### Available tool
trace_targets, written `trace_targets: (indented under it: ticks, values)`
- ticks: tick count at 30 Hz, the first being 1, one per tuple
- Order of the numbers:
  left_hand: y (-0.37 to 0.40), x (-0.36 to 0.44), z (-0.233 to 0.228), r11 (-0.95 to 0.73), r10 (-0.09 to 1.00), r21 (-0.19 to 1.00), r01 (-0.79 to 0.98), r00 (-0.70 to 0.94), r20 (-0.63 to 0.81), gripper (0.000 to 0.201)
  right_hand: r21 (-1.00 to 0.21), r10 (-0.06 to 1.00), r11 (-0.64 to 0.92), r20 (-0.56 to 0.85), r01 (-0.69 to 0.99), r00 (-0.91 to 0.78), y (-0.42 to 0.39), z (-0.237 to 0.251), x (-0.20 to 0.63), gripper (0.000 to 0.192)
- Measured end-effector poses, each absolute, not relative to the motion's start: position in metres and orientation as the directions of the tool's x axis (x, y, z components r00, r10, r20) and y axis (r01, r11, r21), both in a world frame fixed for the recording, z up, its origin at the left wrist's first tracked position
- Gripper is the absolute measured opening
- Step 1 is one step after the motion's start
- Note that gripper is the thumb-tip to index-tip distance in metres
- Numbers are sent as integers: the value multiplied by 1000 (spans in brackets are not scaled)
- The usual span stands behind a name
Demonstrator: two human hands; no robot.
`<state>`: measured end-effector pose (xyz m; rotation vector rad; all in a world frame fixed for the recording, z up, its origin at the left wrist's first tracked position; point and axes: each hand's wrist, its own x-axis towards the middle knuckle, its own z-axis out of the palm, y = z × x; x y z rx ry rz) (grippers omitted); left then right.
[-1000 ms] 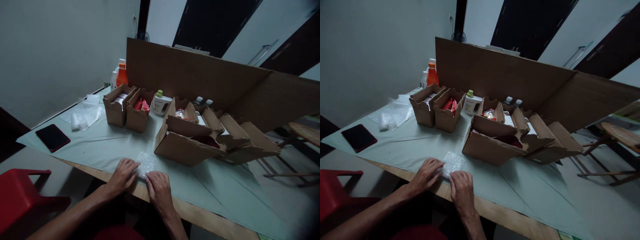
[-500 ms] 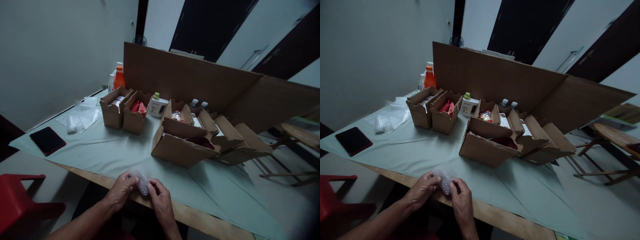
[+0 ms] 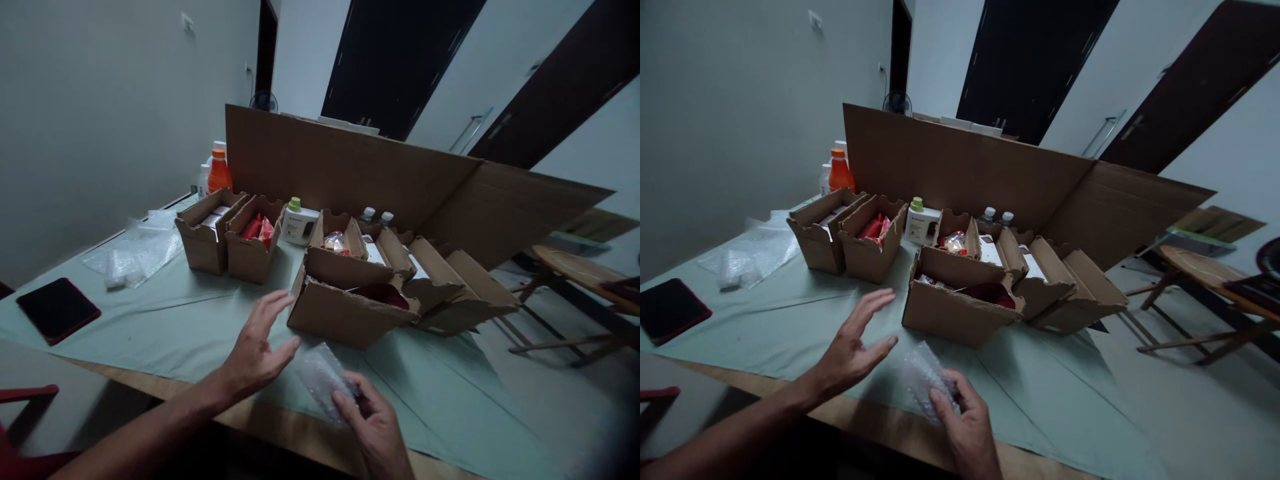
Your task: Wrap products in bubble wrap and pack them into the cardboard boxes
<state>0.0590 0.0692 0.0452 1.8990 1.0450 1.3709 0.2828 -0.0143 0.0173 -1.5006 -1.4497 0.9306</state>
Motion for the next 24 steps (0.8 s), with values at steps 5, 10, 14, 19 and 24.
trace_targets:
  ticks: [5, 10, 14, 19, 24]
  values:
    - [122, 86, 69, -662, 742, 624, 414, 243, 625, 32, -767, 959, 162, 271, 620, 84, -10, 78, 340, 29]
    - [113, 92, 43, -724, 680, 586, 363, 235, 695, 23, -496, 765, 258, 629, 829, 138, 13, 133, 376, 20]
    - [107, 91, 32, -721, 686, 609, 332, 210, 697, 27, -295, 798, 412, 574, 862, -185, 61, 151, 376, 22]
    - [110, 92, 31, -697, 714, 644, 316, 222, 664, 31, -135, 856, 480, 286, 867, -430, 119, 128, 356, 27]
    - [108, 90, 28, -689, 722, 645, 331, 245, 647, 30, -170, 912, 409, 36, 897, -409, 143, 104, 339, 24]
